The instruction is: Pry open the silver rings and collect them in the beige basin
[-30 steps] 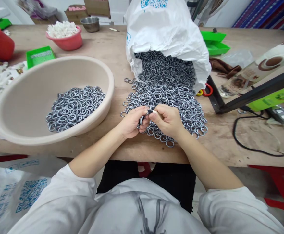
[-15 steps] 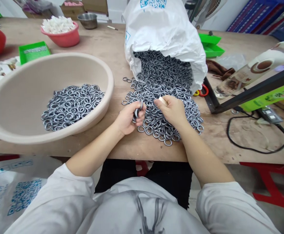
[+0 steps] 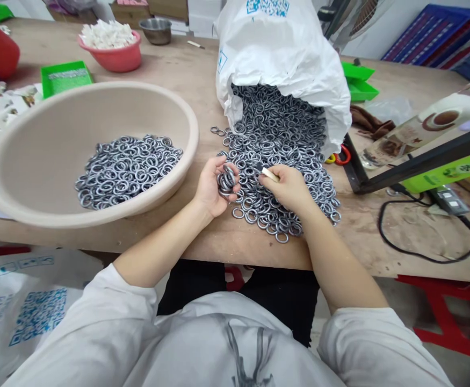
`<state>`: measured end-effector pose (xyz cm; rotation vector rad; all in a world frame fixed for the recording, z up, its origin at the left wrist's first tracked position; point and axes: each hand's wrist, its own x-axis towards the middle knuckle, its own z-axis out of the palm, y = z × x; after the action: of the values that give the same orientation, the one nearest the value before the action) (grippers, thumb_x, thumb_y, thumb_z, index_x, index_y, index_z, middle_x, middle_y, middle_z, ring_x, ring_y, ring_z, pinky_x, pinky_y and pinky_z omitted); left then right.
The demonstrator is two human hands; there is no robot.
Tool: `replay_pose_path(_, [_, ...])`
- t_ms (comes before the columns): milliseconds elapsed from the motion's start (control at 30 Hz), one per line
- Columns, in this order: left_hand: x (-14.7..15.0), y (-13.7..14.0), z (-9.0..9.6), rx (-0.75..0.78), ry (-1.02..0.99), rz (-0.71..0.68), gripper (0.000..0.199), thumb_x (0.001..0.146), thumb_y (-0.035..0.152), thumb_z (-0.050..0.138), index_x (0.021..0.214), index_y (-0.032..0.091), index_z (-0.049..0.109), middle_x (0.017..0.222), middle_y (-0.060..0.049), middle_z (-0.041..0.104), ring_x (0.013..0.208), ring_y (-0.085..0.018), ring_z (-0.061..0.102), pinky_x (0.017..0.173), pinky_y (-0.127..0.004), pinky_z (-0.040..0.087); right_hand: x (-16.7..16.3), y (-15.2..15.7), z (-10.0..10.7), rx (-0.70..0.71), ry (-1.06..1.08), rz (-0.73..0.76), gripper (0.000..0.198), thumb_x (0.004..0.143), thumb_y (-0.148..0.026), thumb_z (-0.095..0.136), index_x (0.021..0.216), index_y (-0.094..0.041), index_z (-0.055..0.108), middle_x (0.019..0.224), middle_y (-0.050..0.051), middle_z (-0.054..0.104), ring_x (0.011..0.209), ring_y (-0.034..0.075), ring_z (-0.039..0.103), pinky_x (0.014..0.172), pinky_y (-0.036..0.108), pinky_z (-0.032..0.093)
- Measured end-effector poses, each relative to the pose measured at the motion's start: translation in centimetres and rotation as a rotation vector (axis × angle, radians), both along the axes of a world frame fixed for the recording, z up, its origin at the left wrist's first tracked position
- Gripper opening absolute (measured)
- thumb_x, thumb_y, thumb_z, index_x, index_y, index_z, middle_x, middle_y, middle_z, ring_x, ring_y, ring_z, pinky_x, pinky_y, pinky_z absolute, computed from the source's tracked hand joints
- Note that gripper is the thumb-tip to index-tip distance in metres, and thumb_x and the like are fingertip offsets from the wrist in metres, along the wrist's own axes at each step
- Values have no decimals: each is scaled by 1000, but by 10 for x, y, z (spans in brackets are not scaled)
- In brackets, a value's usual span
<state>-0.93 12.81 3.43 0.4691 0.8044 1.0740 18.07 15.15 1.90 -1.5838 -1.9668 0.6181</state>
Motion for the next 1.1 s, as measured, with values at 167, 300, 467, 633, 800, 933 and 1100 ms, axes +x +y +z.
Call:
replay_pose_path(167, [7,-3,-9,118,193,-96,45,83,50,69,62,18,47,49,6,44,34,-4,38,32,-17,19,2,-4,6,-310,640,101,21,75,-39,66,71,-20,58,54,-8,34,46,8,25,46,27,15])
replay_pose_path(300, [14,-9,-14,220,271,-112,35,82,45,74,71,17,55,52,6,47,36,-4,40,33,-17,23,-6,-9,5,-367,771,170,26,74,-43,71,72,-21,57,55,-8,36,45,7,25,43,26,13])
replay_pose_path(467, [18,-12,-21,286,263,-113,33,82,46,73,83,20,53,54,8,50,38,-5,40,34,-16,26,-18,-14,-3,-140,779,147,34,75,-50,77,74,-20,60,62,-6,48,56,8,39,53,25,34])
replay_pose_path(633, [18,-13,-19,264,240,-181,37,82,48,72,79,19,50,54,8,48,37,-5,40,34,-16,26,-20,-14,-10,-48,795,96,37,70,-50,84,82,-22,63,73,-3,60,69,12,53,69,29,46])
replay_pose_path(800, [15,-13,-12,218,181,-219,33,83,43,71,78,20,48,54,8,46,37,-5,40,33,-16,25,-19,-16,-6,-44,789,184,34,77,-52,77,92,-23,70,84,0,68,78,16,60,75,32,50])
replay_pose_path(933, [15,-14,-11,186,143,-254,31,83,40,71,77,20,48,54,8,43,37,-5,38,33,-15,25,-20,-18,-4,-52,783,192,44,72,-62,79,88,-22,68,83,0,68,76,15,59,72,31,50])
replay_pose_path(1100, [10,-11,-9,64,6,-290,28,89,37,64,75,18,49,54,7,41,38,-5,38,33,-13,25,-18,-19,-2,78,651,129,47,80,-68,68,81,-21,65,71,-1,59,65,13,48,62,29,40])
